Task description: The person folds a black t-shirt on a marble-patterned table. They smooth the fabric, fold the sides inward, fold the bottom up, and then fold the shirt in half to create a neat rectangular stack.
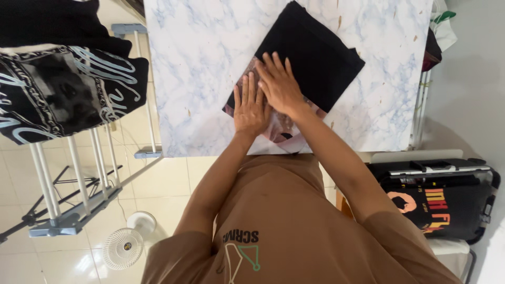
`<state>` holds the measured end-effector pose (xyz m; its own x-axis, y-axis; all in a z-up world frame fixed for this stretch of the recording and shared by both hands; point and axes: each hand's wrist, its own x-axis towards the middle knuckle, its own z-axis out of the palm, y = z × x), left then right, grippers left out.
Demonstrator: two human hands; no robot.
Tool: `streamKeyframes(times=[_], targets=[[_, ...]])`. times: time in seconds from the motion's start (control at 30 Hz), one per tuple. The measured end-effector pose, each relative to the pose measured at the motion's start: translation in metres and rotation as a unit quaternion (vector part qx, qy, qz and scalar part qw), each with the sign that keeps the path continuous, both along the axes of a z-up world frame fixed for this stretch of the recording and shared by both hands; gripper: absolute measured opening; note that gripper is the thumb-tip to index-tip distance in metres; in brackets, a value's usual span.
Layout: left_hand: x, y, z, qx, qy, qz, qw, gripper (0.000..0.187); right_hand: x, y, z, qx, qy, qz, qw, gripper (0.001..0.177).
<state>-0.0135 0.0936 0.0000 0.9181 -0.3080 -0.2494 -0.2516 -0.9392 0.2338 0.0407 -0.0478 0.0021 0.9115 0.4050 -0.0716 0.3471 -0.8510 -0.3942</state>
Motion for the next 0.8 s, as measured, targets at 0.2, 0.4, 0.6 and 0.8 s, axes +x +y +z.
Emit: streamKeyframes(times=[0.2, 0.4, 0.6, 0.8], targets=[[-0.002, 0.004, 0.002, -0.073, -0.028, 0.013, 0.997, 0.073, 0.069, -0.034, -0.009, -0.083, 0.036, -0.103, 0.991, 0.065], [0.002, 0.011, -0.006, -0.128, -0.08, 0.086, 0.985, 0.069, 0.087, -0.063, -0.007, -0.074, -0.104, -0.088, 0.988, 0.055], [0.029, 0.013, 0.012, -0.178, -0.105, 0.184, 0.961, 0.046, 0.089, -0.033, 0.013, 0.058, -0.113, 0.146, 0.981, 0.025], [0.049, 0.02, 0.023, -0.22, -0.086, 0.199, 0.951, 0.018, 0.1, -0.031, 0.02, 0.001, -0.006, 0.173, 0.985, 0.018]])
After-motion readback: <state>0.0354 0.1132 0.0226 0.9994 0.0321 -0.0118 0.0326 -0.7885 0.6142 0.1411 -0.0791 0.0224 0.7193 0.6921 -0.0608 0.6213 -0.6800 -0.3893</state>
